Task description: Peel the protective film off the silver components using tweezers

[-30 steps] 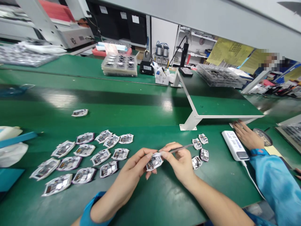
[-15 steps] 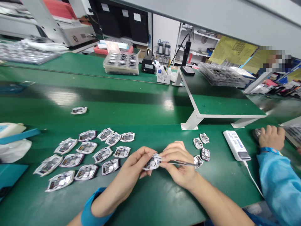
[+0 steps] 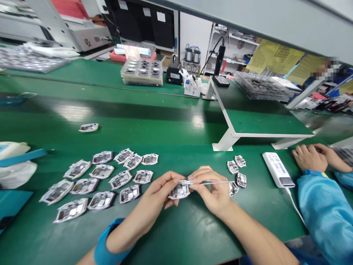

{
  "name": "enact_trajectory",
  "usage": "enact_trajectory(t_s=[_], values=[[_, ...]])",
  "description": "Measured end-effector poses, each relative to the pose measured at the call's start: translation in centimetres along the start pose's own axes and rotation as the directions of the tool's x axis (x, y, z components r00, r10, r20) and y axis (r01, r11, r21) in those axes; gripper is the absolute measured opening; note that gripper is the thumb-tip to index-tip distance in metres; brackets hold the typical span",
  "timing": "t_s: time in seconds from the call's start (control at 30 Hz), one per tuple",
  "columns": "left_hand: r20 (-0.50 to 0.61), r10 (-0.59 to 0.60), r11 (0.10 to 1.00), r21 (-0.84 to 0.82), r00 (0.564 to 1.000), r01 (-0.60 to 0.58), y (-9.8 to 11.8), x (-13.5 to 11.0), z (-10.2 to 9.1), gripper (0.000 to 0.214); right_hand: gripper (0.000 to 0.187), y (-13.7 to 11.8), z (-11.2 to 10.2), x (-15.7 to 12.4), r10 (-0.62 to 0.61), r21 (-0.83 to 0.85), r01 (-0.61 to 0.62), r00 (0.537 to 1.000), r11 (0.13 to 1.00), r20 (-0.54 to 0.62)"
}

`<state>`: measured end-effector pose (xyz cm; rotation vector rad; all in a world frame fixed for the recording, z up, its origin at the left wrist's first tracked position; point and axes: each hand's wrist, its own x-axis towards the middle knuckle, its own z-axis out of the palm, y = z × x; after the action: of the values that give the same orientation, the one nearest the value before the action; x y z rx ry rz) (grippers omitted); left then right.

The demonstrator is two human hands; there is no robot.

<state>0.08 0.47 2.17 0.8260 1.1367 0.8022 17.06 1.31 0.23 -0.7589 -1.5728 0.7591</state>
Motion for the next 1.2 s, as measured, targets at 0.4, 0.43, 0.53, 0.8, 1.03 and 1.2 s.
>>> enact_trajectory(t_s=[0.4, 0.43, 0.53, 0.8, 1.03, 1.2], values=[[0.000, 0.016, 0.995, 0.101, 1.000, -0.016, -0.13, 0.14, 0.01, 0.035, 0.004, 0.06, 0.04, -0.22, 0.174, -0.023, -0.174, 0.985, 0.984, -0.007], [0.003, 0.015, 0.994, 0.105, 1.000, -0.015, -0.07, 0.13, 0.02, 0.036, 0.004, 0.01, 0.02, -0.19, 0.180, -0.034, -0.180, 0.984, 0.983, 0.000], [0.016, 0.012, 0.993, 0.115, 1.000, -0.014, -0.06, 0.19, 0.01, 0.038, 0.003, -0.22, -0.08, -0.07, 0.174, -0.069, -0.171, 0.984, 0.983, 0.033], [-0.009, -0.031, 0.996, 0.080, 0.999, 0.032, -0.37, 0.51, -0.19, 0.037, 0.002, -0.27, -0.20, 0.03, 0.233, -0.045, -0.231, 0.971, 0.972, 0.046], [-0.027, -0.024, 0.997, 0.072, 0.999, 0.026, -0.57, 0.45, -0.13, 0.036, 0.003, -0.12, -0.10, -0.19, 0.183, -0.113, -0.176, 0.982, 0.978, 0.053], [-0.035, -0.004, 0.998, 0.066, 0.999, 0.006, -0.59, 0.41, -0.04, 0.037, 0.004, 0.00, 0.14, -0.35, 0.156, -0.117, -0.150, 0.987, 0.982, 0.045]])
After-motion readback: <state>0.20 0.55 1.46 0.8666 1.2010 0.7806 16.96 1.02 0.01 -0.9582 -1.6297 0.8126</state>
